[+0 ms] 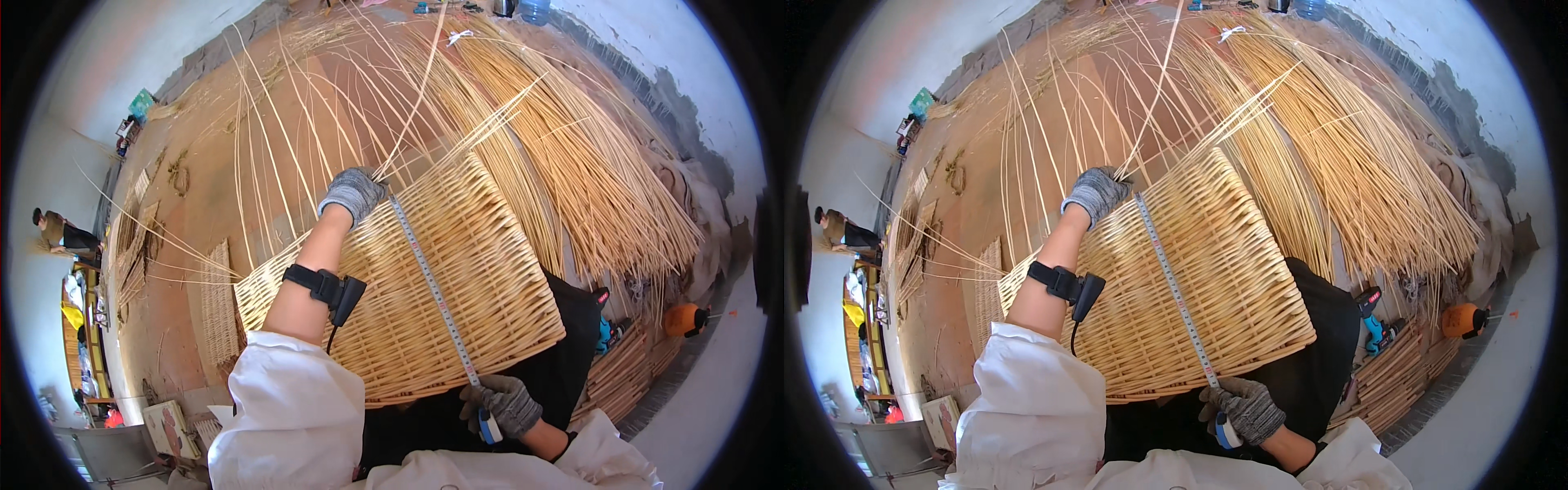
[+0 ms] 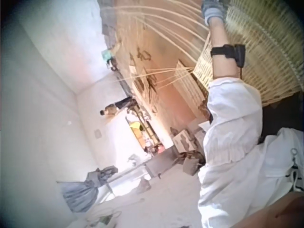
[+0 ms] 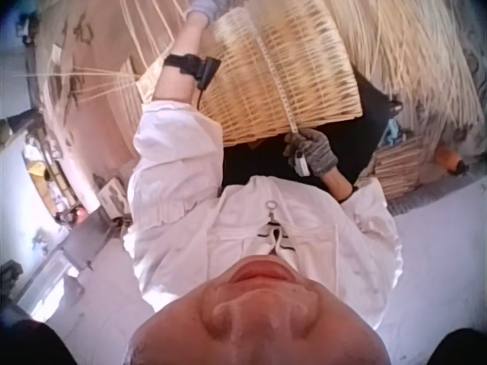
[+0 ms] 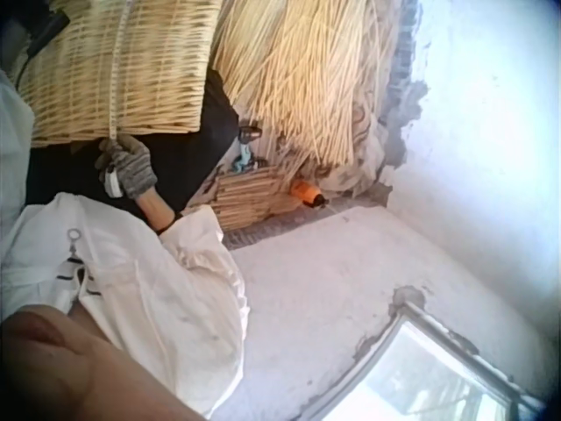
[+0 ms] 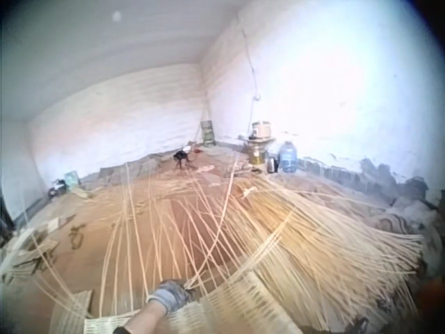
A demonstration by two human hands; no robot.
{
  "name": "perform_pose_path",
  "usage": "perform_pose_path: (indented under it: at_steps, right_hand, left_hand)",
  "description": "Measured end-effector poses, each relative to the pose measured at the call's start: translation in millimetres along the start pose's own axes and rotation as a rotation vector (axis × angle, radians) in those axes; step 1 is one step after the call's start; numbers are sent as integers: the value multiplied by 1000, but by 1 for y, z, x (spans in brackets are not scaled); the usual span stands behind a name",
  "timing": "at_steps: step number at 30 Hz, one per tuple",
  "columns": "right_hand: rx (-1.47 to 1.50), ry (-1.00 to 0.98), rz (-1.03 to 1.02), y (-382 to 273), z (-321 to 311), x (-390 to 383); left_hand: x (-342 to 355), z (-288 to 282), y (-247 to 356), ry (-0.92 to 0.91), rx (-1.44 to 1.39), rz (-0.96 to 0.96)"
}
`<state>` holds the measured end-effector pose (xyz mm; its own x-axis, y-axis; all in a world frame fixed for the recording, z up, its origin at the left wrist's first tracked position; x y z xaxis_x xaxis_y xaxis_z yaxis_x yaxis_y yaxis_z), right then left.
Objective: The person weaves bamboo strips into a large flat basket by hand, using a tape measure to check the dimensions and shears to trim the ends of the bamboo strips.
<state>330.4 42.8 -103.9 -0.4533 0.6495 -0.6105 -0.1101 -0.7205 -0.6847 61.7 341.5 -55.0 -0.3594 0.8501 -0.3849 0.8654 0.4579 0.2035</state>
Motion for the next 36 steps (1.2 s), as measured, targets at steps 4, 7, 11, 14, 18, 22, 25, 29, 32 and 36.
perform_pose_path:
  at_steps: [4, 7, 11, 14, 18, 22, 25, 29, 32, 36]
  right_hand:
    - [-28, 1, 6, 13, 11, 1]
    - [-6, 24, 33, 32, 19, 1]
    - [11, 23, -129, 32, 26, 8]
    - [35, 34, -65, 41, 27, 8]
    - [59, 58, -61, 39, 25, 7]
    - [46, 37, -69, 39, 25, 6]
    - [-57, 4, -76, 40, 26, 6]
    - [-114, 47, -201, 21, 19, 4]
    - [-22, 137, -294, 2, 2, -1]
    - [-53, 149, -367, -14, -20, -7]
  left_hand:
    - [-5, 8, 3, -32, 180, 32]
    - [-5, 10, 0, 10, 206, 65]
    - [3, 12, -5, 90, 116, 176]
    - [13, 19, -11, 76, 83, 199]
    - [20, 19, -14, 139, 84, 171]
    - [15, 20, -10, 117, 98, 163]
    - [7, 18, -8, 59, 101, 153]
    - [-2, -12, 5, 113, -65, 201]
    - [3, -25, 6, 63, -182, 72]
    - [3, -11, -4, -70, 52, 32]
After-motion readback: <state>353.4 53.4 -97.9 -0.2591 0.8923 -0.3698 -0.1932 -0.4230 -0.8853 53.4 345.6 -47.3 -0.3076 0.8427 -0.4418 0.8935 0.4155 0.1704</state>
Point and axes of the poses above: each hand's wrist, its own x-axis towards the middle knuckle, its own z-axis out of the palm, y = z × x, the point moved 9 cm from there along x, towards the middle knuckle, and after that the axes turned 15 degrees about -z, right-handed, at the moved point
